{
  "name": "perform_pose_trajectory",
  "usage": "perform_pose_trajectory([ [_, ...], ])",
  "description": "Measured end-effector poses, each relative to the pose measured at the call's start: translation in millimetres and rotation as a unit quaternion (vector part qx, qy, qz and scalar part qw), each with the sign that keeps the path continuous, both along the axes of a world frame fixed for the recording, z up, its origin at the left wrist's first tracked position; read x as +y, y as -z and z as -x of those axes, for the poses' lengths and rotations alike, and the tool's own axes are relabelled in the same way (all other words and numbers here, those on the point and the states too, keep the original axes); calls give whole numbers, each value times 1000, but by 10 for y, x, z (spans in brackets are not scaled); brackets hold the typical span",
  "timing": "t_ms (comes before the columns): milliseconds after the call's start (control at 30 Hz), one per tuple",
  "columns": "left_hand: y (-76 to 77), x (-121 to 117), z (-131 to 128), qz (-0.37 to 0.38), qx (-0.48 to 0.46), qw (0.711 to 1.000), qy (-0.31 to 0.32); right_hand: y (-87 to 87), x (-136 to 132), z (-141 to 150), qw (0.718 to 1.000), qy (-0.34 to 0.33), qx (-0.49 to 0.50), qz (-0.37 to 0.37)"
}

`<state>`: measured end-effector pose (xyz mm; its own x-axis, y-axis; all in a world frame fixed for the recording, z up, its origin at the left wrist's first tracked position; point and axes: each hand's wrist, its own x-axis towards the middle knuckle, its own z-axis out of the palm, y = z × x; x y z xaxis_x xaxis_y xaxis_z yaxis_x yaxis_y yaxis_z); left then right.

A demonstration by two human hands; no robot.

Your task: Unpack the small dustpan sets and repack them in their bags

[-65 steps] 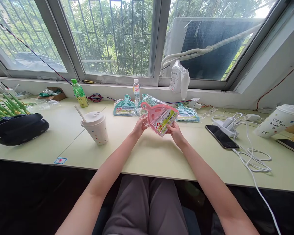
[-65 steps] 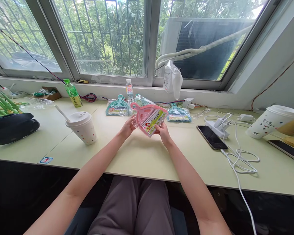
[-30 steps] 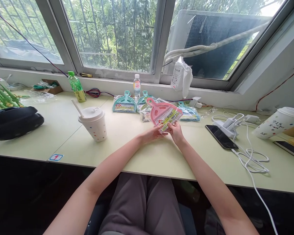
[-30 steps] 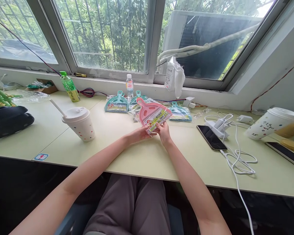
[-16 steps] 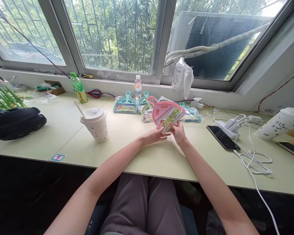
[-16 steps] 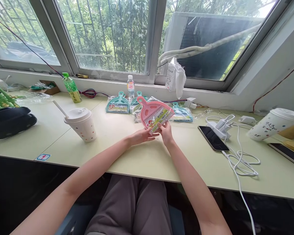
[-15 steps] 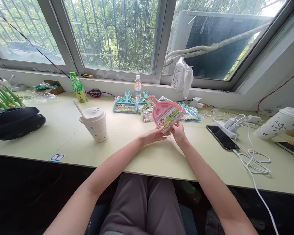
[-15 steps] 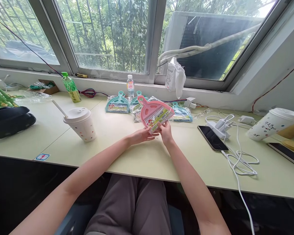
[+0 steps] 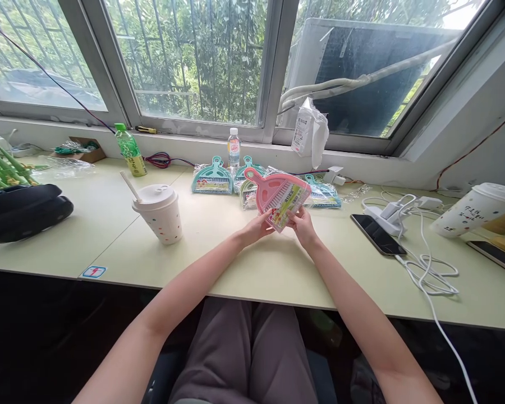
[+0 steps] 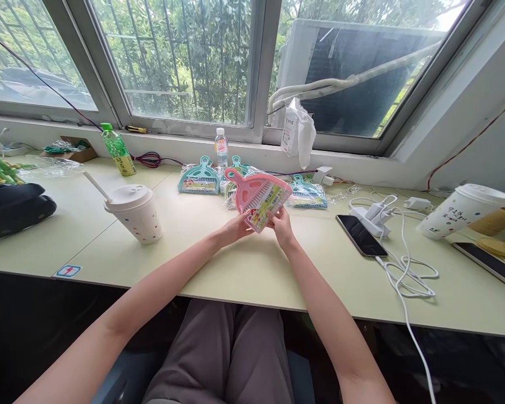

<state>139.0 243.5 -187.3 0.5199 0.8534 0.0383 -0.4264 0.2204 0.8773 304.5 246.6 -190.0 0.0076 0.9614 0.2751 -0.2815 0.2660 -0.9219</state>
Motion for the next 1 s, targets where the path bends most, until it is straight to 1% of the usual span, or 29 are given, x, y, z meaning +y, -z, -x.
perform_pose_trajectory([
  [67,-9,-10,-7,-3,-2,1000,13,-11,-5,-4,1000,6,7,-1],
  [100,-14,-9,-9,-5,-3,1000,9,-18,-10,2,1000,7,11,-1],
  [233,-12,14,-12,-11,3,999,-37,-37,-31,40,1000,7,20,7],
  [300,-4,22,-7,-27,20,998,-55,-38,-37,54,1000,-1,19,12],
  [400,-1,21,9,-48,53,994,-77,-30,-31,62,1000,-16,14,15],
  [500,-10,14,24,-58,74,991,-95,-13,-10,63,1000,-14,4,25],
  [633,-13,15,24,-77,76,988,-114,0,16,63,998,-15,-16,54],
  [767,-6,23,19,-73,83,983,-147,2,25,55,997,-33,-22,66],
  [1000,-26,-1,40,-84,100,981,-142,3,29,35,996,-51,-19,71],
])
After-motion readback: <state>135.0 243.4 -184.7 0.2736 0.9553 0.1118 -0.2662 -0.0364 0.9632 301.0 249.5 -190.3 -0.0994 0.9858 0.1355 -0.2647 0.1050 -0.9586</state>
